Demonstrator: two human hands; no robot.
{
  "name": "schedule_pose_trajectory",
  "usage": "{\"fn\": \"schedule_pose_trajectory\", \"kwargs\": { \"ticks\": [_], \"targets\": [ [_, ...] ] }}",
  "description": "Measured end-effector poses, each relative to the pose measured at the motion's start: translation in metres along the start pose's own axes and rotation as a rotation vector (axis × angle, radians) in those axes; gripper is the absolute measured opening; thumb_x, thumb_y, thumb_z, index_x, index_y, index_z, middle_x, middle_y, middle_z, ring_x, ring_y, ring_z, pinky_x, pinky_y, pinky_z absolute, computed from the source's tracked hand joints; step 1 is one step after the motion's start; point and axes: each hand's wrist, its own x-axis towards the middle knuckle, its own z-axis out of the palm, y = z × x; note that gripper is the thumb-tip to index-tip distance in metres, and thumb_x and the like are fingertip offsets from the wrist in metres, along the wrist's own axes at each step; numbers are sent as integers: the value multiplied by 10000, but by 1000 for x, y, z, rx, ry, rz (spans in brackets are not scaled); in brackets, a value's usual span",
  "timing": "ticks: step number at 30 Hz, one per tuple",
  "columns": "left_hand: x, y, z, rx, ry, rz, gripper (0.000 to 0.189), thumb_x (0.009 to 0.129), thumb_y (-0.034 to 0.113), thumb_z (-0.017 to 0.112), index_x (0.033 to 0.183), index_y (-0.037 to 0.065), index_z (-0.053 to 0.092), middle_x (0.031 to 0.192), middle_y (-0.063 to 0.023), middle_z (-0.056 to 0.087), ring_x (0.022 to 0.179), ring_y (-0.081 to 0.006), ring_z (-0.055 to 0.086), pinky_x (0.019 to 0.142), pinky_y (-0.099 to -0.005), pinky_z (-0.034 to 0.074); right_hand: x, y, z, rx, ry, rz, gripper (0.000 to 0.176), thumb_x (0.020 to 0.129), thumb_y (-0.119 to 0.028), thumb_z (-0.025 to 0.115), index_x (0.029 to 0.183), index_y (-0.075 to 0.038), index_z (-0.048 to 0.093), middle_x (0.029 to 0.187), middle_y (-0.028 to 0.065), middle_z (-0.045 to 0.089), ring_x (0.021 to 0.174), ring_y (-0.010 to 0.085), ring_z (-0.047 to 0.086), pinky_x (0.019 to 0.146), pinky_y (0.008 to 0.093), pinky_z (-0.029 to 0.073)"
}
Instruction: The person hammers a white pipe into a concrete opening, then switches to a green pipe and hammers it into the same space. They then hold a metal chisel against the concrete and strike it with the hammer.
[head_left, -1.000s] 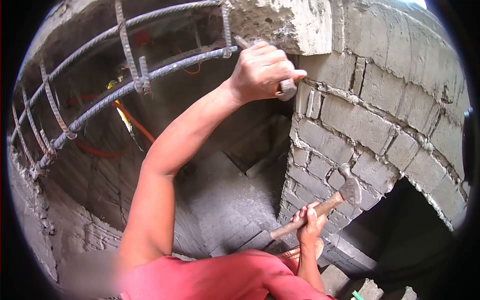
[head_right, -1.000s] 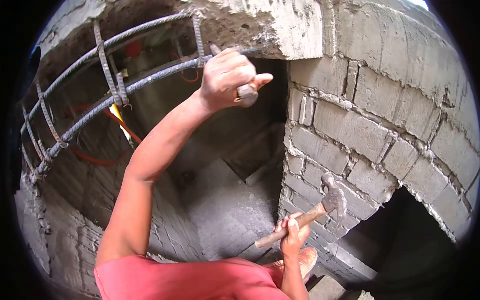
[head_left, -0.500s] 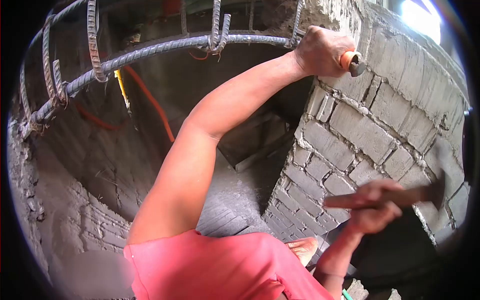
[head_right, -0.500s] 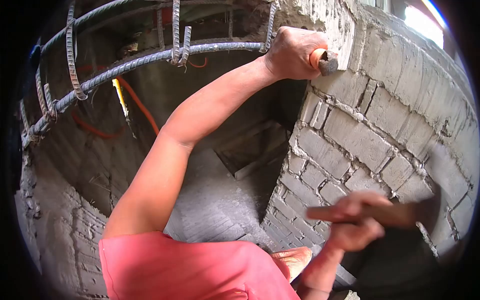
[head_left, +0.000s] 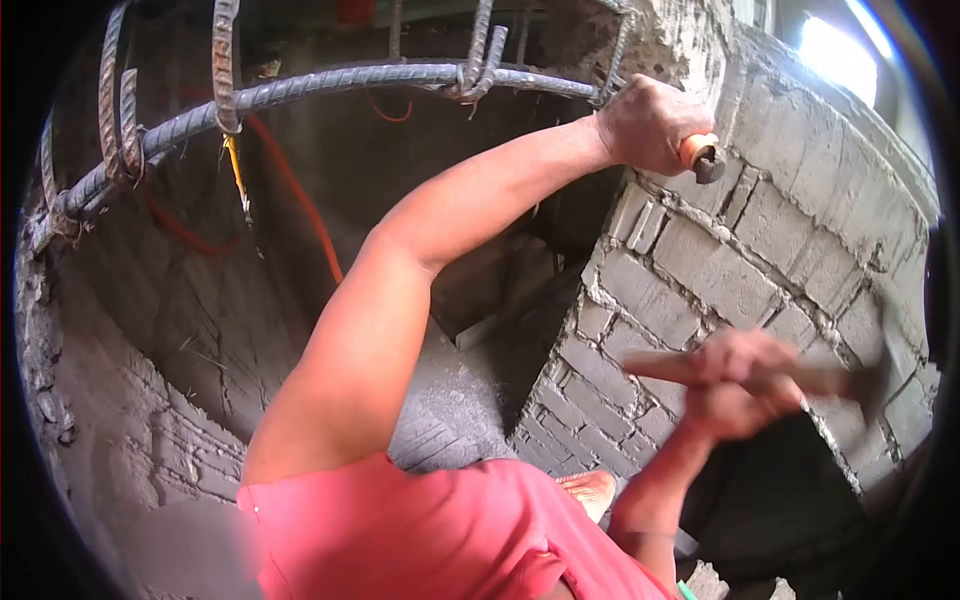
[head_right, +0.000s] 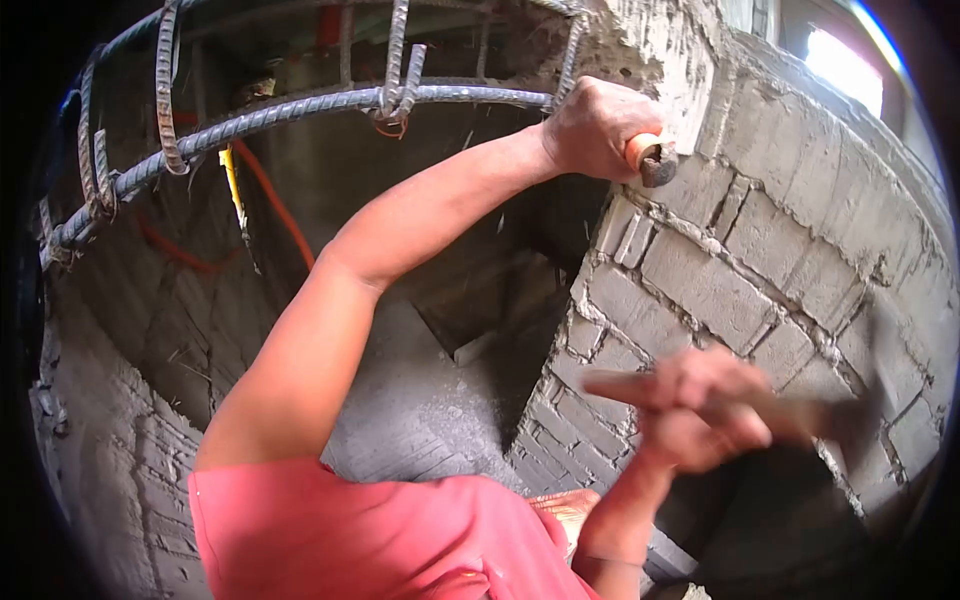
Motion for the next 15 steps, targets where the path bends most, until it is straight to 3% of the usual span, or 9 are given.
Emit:
{"fn": "schedule_pose_trajectory", "kwargs": {
  "ticks": [1, 2, 4, 6, 7, 9, 11, 12, 15],
  "targets": [
    [-1, -4, 3, 6, 12, -21, 188, 725, 181, 708, 664, 113, 544, 597, -87, 544, 528, -292, 596, 492, -382, 481, 10, -28, -6, -264, -187, -226, 651, 907, -757, 422, 860, -117, 532, 603, 5, 448, 466, 161, 433, 513, 324, 425],
    [1, -5, 3, -3, 64, -22, 197, 720, 179, 718, 667, 111, 541, 593, -89, 540, 535, -291, 603, 493, -389, 478, 17, -58, 13, -711, -13, -589, 702, 897, -788, 373, 724, -118, 494, 557, -8, 417, 465, 162, 431, 508, 328, 416],
    [6, -9, 2, 26, 84, -59, 196, 716, 174, 727, 671, 108, 548, 596, -88, 549, 540, -289, 610, 495, -386, 482, 29, -140, 19, -661, -135, -957, 580, 995, -582, 340, 693, -104, 473, 592, 65, 480, 512, 178, 504, 506, 376, 440],
    [9, -11, 2, 39, 101, -70, 192, 722, 176, 725, 672, 108, 553, 599, -89, 559, 539, -293, 611, 497, -385, 485, 34, -168, 61, -164, -262, -1254, 592, 960, -667, 438, 697, -139, 486, 580, -29, 456, 488, 163, 491, 542, 404, 535],
    [12, -11, 3, 45, 114, -85, 189, 728, 178, 724, 674, 107, 557, 602, -90, 568, 537, -298, 612, 499, -383, 489, 25, -132, 43, -408, -113, -1261, 546, 973, -610, 453, 746, -115, 496, 598, -17, 474, 487, 155, 494, 524, 380, 514],
    [6, -7, 7, 46, 128, -95, 190, 727, 185, 724, 671, 107, 560, 601, -92, 572, 536, -298, 613, 501, -380, 495, 13, -23, 0, -1134, 164, -962, 456, 999, -496, 482, 845, -68, 516, 633, 8, 509, 485, 138, 499, 488, 332, 471],
    [9, -5, 3, 66, 61, -51, 187, 724, 191, 725, 660, 107, 572, 594, -93, 575, 533, -285, 623, 504, -376, 508, 22, 61, 16, -334, -267, 234, 371, 1025, -381, 510, 944, -20, 537, 668, 32, 544, 483, 122, 505, 453, 283, 428],
    [-5, 9, 7, 39, 43, -81, 187, 724, 191, 725, 660, 107, 572, 594, -93, 575, 533, -285, 623, 504, -376, 508, 8, 64, 13, -494, -130, 316, 527, 977, -584, 509, 915, -62, 472, 638, 36, 445, 454, 143, 417, 409, 293, 381],
    [0, -4, 4, 25, 33, -44, 180, 741, 172, 704, 644, 103, 569, 581, -83, 559, 520, -262, 616, 493, -365, 506, 3, 11, 4, -603, -154, 23, 664, 909, -723, 489, 881, -59, 479, 621, 19, 458, 455, 142, 452, 400, 286, 377]
  ]
}}
